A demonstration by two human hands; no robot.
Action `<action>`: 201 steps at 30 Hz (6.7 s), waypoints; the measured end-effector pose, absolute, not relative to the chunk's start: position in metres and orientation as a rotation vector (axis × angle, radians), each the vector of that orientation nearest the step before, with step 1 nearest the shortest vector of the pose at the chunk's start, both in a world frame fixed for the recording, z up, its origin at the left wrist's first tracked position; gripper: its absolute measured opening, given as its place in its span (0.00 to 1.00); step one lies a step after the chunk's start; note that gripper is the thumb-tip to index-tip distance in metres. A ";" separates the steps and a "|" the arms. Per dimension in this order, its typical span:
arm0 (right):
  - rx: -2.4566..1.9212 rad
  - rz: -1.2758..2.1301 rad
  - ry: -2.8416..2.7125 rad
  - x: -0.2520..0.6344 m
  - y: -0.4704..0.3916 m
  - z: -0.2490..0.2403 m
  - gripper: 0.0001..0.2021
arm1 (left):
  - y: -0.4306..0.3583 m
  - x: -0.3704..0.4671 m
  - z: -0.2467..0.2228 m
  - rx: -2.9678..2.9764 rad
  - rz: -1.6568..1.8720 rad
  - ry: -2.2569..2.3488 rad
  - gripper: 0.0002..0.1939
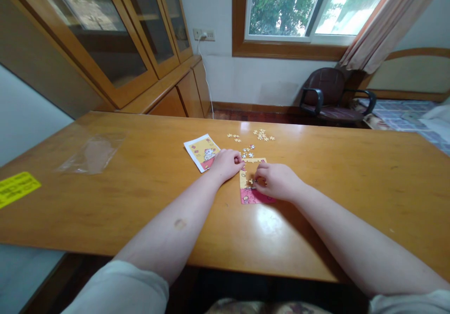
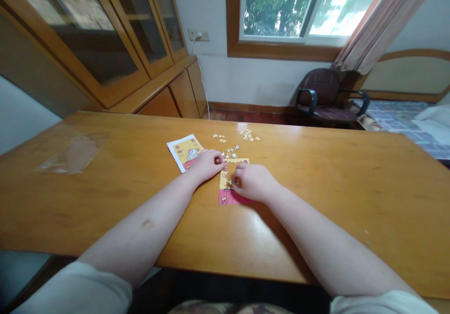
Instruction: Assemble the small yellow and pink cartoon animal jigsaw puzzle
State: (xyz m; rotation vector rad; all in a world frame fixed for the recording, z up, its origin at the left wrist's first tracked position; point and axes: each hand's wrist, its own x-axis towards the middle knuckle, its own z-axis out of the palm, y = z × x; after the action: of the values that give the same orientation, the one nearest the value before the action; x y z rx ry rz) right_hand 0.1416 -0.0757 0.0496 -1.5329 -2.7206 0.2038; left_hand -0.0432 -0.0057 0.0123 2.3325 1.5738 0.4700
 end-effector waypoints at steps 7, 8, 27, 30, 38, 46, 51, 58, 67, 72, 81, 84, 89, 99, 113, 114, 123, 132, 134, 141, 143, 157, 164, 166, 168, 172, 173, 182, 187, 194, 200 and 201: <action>-1.471 0.182 -2.796 0.134 -0.075 0.047 0.13 | -0.005 -0.044 0.010 2.337 0.494 1.544 0.05; -1.468 0.180 -2.797 0.133 -0.075 0.047 0.13 | -0.005 -0.044 0.011 2.335 0.493 1.545 0.05; -1.426 0.180 -2.876 0.138 -0.080 0.054 0.15 | -0.005 -0.044 0.010 2.336 0.506 1.564 0.06; -1.350 0.225 -2.903 0.144 -0.082 0.053 0.16 | -0.005 -0.044 0.011 2.334 0.488 1.561 0.05; -1.129 0.241 -2.965 0.152 -0.078 0.046 0.17 | -0.005 -0.044 0.011 2.332 0.472 1.578 0.06; -1.070 0.234 -2.967 0.154 -0.075 0.041 0.18 | -0.006 -0.044 0.009 2.333 0.467 1.581 0.06; -1.099 0.252 -2.938 0.155 -0.074 0.039 0.17 | -0.005 -0.044 0.009 2.346 0.475 1.572 0.06; -1.103 0.268 -2.939 0.156 -0.073 0.039 0.17 | -0.006 -0.044 0.009 2.347 0.498 1.567 0.06; -1.090 0.259 -2.925 0.157 -0.073 0.038 0.16 | -0.005 -0.044 0.009 2.349 0.501 1.561 0.06; -1.094 0.255 -2.944 0.155 -0.074 0.040 0.16 | -0.005 -0.044 0.008 2.344 0.513 1.563 0.06; -1.081 0.300 -2.938 0.153 -0.074 0.037 0.17 | -0.006 -0.043 0.010 2.339 0.502 1.573 0.06; -1.093 0.317 -2.912 0.154 -0.073 0.037 0.16 | -0.005 -0.044 0.009 2.328 0.534 1.584 0.06; -1.103 0.351 -2.905 0.154 -0.074 0.037 0.16 | -0.003 -0.045 0.007 2.289 0.603 1.663 0.04; -1.516 0.185 -2.599 0.169 -0.056 0.030 0.15 | -0.002 -0.050 0.007 2.187 0.630 1.806 0.11; -1.419 0.209 -2.553 0.174 -0.035 0.016 0.27 | -0.006 -0.046 0.008 2.310 0.535 1.644 0.11; -1.453 0.156 -2.551 0.173 -0.034 0.014 0.28 | -0.006 -0.045 0.008 2.319 0.536 1.627 0.11; -1.739 0.054 -2.456 0.176 -0.025 0.012 0.26 | -0.007 -0.044 0.009 2.320 0.560 1.594 0.09; -1.730 0.119 -2.366 0.189 -0.023 0.013 0.23 | -0.002 -0.046 0.004 2.320 0.591 1.628 0.11; -1.752 0.088 -2.267 0.197 -0.020 0.011 0.22 | -0.002 -0.047 0.003 2.321 0.594 1.632 0.11; -1.833 0.093 -2.280 0.206 -0.012 0.003 0.15 | -0.001 -0.047 0.004 2.309 0.574 1.681 0.12; -1.850 0.086 -2.296 0.204 -0.013 0.005 0.13 | 0.000 -0.047 0.003 2.310 0.577 1.686 0.12; -1.926 0.721 -1.966 0.204 -0.036 0.031 0.08 | 0.000 -0.048 0.002 2.307 0.615 1.677 0.11; -1.788 1.092 -2.011 0.176 -0.054 0.043 0.02 | -0.001 -0.048 0.005 2.293 0.619 1.686 0.11; -1.779 1.155 -2.001 0.172 -0.056 0.041 0.02 | -0.001 -0.047 0.004 2.298 0.622 1.684 0.11; -1.770 1.179 -2.008 0.171 -0.056 0.039 0.02 | -0.001 -0.047 0.003 2.300 0.619 1.685 0.11; -1.737 1.182 -2.028 0.174 -0.054 0.038 0.02 | 0.000 -0.048 0.002 2.309 0.614 1.684 0.11; -1.735 1.175 -2.019 0.175 -0.053 0.038 0.03 | 0.000 -0.048 0.002 2.310 0.614 1.682 0.11; -1.696 1.157 -1.951 0.177 -0.049 0.032 0.04 | 0.001 -0.048 0.001 2.294 0.600 1.690 0.11; -1.678 1.159 -1.883 0.170 -0.051 0.031 0.05 | 0.000 -0.047 0.001 2.304 0.600 1.694 0.11; -1.715 1.106 -1.846 0.160 -0.055 0.027 0.04 | -0.001 -0.048 0.002 2.305 0.614 1.687 0.11; -1.744 1.158 -1.854 0.161 -0.055 0.025 0.04 | -0.001 -0.046 0.004 2.304 0.595 1.688 0.11; -1.745 1.158 -1.865 0.162 -0.055 0.025 0.05 | -0.001 -0.046 0.005 2.302 0.589 1.687 0.11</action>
State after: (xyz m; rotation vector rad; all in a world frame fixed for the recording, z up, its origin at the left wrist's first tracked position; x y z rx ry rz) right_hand 0.1619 -0.0551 0.0248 -1.7452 -1.8652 1.1583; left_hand -0.0464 -0.0014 0.0045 2.3019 1.6874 0.5893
